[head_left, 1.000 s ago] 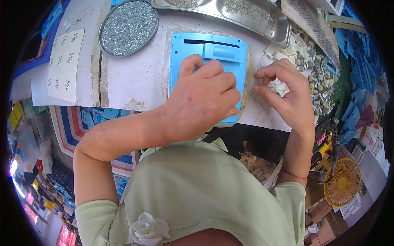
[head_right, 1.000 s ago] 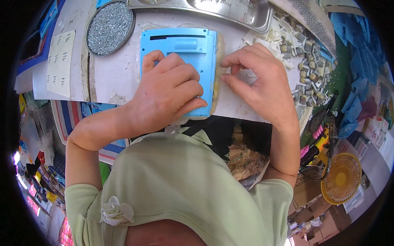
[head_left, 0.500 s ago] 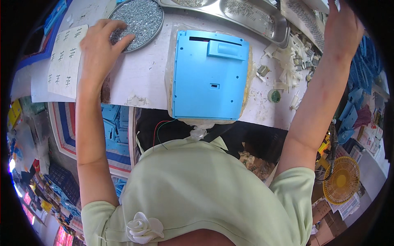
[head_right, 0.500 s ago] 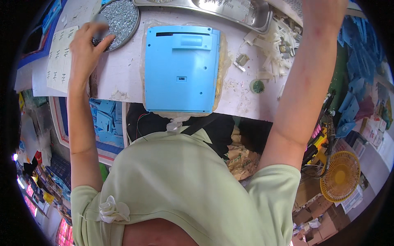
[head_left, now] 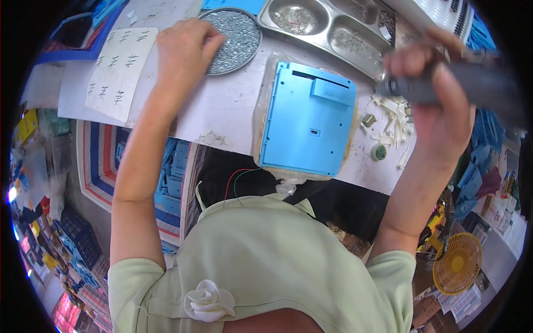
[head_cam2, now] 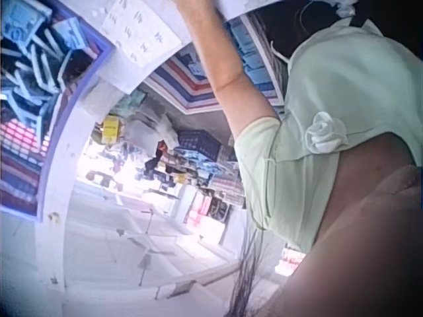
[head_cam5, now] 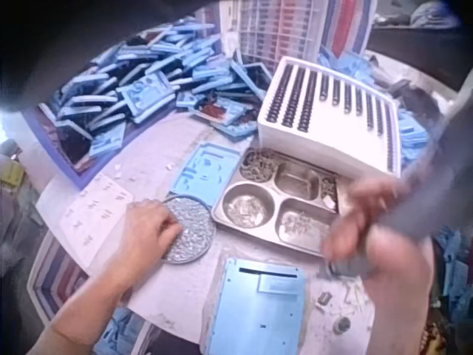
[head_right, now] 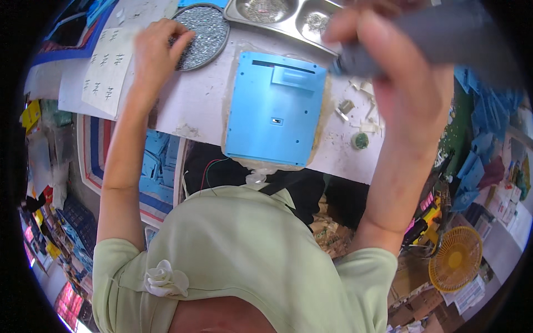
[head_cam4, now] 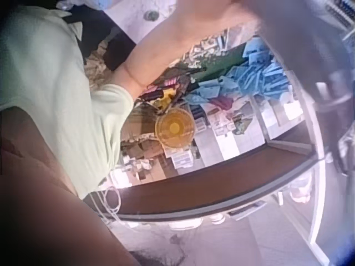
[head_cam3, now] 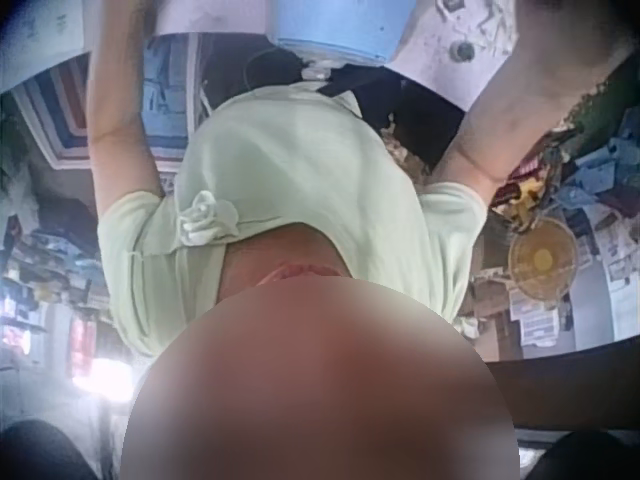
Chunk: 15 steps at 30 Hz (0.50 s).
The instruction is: The recorder is assembling an electronic device by soldering wires, installing components, and screwing on a cover.
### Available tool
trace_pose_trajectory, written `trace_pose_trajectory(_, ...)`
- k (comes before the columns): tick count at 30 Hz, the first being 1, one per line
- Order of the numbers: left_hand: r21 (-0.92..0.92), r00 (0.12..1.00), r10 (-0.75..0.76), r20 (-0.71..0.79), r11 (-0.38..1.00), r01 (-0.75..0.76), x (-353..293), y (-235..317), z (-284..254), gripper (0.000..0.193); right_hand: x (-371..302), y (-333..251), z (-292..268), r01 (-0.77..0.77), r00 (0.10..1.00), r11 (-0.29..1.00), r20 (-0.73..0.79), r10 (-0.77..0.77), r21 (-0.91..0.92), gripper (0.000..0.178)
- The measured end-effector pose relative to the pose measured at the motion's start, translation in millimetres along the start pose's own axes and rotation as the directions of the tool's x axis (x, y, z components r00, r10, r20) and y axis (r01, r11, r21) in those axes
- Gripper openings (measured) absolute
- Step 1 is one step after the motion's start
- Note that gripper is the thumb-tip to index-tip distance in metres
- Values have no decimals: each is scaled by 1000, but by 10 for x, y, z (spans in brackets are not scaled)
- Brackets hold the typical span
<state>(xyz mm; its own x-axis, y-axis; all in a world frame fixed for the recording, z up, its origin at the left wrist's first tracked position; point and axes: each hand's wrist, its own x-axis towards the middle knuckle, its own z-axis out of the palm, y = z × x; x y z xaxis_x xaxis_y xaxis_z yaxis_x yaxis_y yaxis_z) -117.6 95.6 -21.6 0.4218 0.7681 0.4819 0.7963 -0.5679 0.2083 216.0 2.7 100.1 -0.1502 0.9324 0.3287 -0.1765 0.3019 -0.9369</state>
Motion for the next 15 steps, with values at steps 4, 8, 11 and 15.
trace_pose_trajectory(4,-279,973,222,-60,933,-230,-91,876,-308,12,-430,-36,160,81,995,979,43,-91,184,48)
trace_pose_trajectory(8,-646,976,215,23,749,-149,-274,1487,-466,19,-559,-229,315,137,978,964,122,-168,228,40)
trace_pose_trajectory(11,-714,967,246,66,689,-126,-277,1619,-446,21,-623,-322,349,117,986,972,97,-139,206,36)
trace_pose_trajectory(15,-679,951,305,51,709,-191,-257,1639,-416,24,-663,-361,372,95,992,974,60,-110,204,34)
